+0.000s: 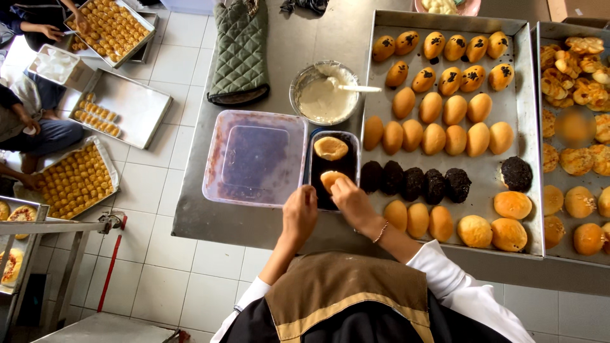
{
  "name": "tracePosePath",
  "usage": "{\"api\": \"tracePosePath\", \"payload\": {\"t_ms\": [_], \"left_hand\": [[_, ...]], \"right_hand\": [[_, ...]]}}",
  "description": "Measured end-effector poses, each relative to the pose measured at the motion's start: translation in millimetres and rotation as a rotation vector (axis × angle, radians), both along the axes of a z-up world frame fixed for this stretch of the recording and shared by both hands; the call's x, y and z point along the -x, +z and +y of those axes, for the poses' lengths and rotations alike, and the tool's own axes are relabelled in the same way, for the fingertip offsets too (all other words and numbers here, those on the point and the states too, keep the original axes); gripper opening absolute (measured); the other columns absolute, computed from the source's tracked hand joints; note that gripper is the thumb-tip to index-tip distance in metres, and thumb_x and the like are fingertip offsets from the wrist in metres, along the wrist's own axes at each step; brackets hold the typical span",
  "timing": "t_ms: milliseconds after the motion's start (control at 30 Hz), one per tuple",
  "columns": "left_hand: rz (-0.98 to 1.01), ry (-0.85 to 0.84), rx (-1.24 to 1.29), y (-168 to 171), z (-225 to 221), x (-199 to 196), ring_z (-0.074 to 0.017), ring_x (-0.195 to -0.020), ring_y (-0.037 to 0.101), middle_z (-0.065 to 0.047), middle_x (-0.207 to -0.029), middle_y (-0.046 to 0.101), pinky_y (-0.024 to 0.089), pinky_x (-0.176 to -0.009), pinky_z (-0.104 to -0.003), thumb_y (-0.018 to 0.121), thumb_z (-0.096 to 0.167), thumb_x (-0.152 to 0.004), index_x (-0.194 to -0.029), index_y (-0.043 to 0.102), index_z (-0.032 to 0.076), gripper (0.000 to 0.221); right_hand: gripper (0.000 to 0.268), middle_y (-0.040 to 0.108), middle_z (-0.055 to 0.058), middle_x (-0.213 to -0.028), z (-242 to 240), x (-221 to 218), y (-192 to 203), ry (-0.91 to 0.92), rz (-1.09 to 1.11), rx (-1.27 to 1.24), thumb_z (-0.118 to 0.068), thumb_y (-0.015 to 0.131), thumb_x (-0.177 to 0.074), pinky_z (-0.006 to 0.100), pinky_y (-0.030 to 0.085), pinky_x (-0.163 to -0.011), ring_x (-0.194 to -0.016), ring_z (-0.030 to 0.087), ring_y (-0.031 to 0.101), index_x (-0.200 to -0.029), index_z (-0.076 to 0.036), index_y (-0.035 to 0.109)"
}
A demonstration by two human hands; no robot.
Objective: The person applies cream and chocolate toppings to baked bread by hand, dipping the bread into a bowl of cream and then into a container of chocolate sprinkles before placing them on a tray.
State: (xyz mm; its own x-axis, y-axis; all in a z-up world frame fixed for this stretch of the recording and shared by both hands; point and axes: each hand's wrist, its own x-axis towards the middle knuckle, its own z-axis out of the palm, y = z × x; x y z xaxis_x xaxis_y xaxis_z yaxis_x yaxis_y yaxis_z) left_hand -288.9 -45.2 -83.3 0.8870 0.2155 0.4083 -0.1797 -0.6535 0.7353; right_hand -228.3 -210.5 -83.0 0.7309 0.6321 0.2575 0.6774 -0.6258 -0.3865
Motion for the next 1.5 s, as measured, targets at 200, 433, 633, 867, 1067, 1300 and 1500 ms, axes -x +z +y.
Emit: {"api": "tracePosePath", "payload": {"t_ms": [200,433,633,867,1067,1300,1500], "left_hand": [[0.024,-0.006,0.061,-32.5,-7.2,3.6,-0.0239,-0.069,0.061,-0.011,-0.081,0.062,0.053,-0.064,-0.036,0.067,0.003,-0.096,-0.099,0.057,-0.001,0.01],[-0.036,0.015,0.056,-26.2,-6.8,6.6,-0.026,-0.073,0.063,-0.015,-0.085,0.063,0.054,-0.068,-0.038,0.067,0.001,-0.095,-0.104,0.057,-0.002,0.013],[-0.019,0.028,0.127,-22.5,-5.2,8.1,-0.0297,-0.076,0.066,-0.017,-0.089,0.065,0.055,-0.07,-0.039,0.066,0.002,-0.095,-0.111,0.056,-0.003,0.019],[0.038,0.037,0.23,-22.5,-6.4,10.2,-0.0302,-0.075,0.068,-0.017,-0.088,0.067,0.055,-0.069,-0.041,0.061,0.002,-0.098,-0.117,0.051,-0.002,0.022],[0.012,0.041,0.21,-23.4,-6.8,9.5,-0.0297,-0.075,0.069,-0.016,-0.087,0.068,0.055,-0.068,-0.041,0.061,0.003,-0.099,-0.115,0.052,-0.001,0.019],[0.088,0.027,0.176,-20.5,-4.7,6.0,-0.0263,-0.066,0.066,-0.014,-0.08,0.066,0.053,-0.061,-0.039,0.058,0.007,-0.101,-0.112,0.05,-0.001,0.016],[0.117,0.049,0.195,-13.4,-6.8,5.1,-0.0247,-0.065,0.065,-0.011,-0.079,0.065,0.053,-0.061,-0.039,0.058,0.009,-0.102,-0.111,0.051,0.0,0.015]], "right_hand": [[0.002,0.066,0.013,-0.092,5.2,-0.2,-3.9,-0.014,-0.19,0.105,0.003,0.065,-0.082,0.031,0.062,-0.073,-0.097,0.026,0.069,-0.081,0.001,0.066],[0.019,0.067,0.009,-0.102,17.4,-8.6,22.3,0.152,-0.558,0.359,-0.01,0.065,-0.083,0.029,0.057,-0.079,-0.097,0.02,0.063,-0.096,0.001,0.073],[0.024,0.062,0.006,-0.1,12.3,-12.4,22.7,0.373,-0.677,0.6,-0.016,0.06,-0.084,0.028,0.049,-0.071,-0.095,0.018,0.059,-0.098,-0.001,0.072],[0.023,0.063,0.006,-0.096,9.4,-23.0,11.5,0.505,-0.614,0.586,-0.016,0.061,-0.08,0.031,0.05,-0.08,-0.098,0.02,0.06,-0.095,-0.003,0.071],[0.019,0.064,0.006,-0.092,9.5,-19.9,8.5,0.473,-0.567,0.417,-0.012,0.063,-0.077,0.032,0.054,-0.084,-0.097,0.021,0.063,-0.091,-0.001,0.07],[0.011,0.066,0.008,-0.091,8.7,-61.7,34.9,0.491,-0.05,0.195,-0.001,0.067,-0.074,0.036,0.056,-0.077,-0.093,0.026,0.064,-0.085,-0.003,0.066],[0.006,0.066,0.007,-0.084,13.3,-72.9,39.6,0.416,0.186,0.161,-0.006,0.071,-0.082,0.039,0.055,-0.074,-0.089,0.026,0.066,-0.081,-0.005,0.065]]}}
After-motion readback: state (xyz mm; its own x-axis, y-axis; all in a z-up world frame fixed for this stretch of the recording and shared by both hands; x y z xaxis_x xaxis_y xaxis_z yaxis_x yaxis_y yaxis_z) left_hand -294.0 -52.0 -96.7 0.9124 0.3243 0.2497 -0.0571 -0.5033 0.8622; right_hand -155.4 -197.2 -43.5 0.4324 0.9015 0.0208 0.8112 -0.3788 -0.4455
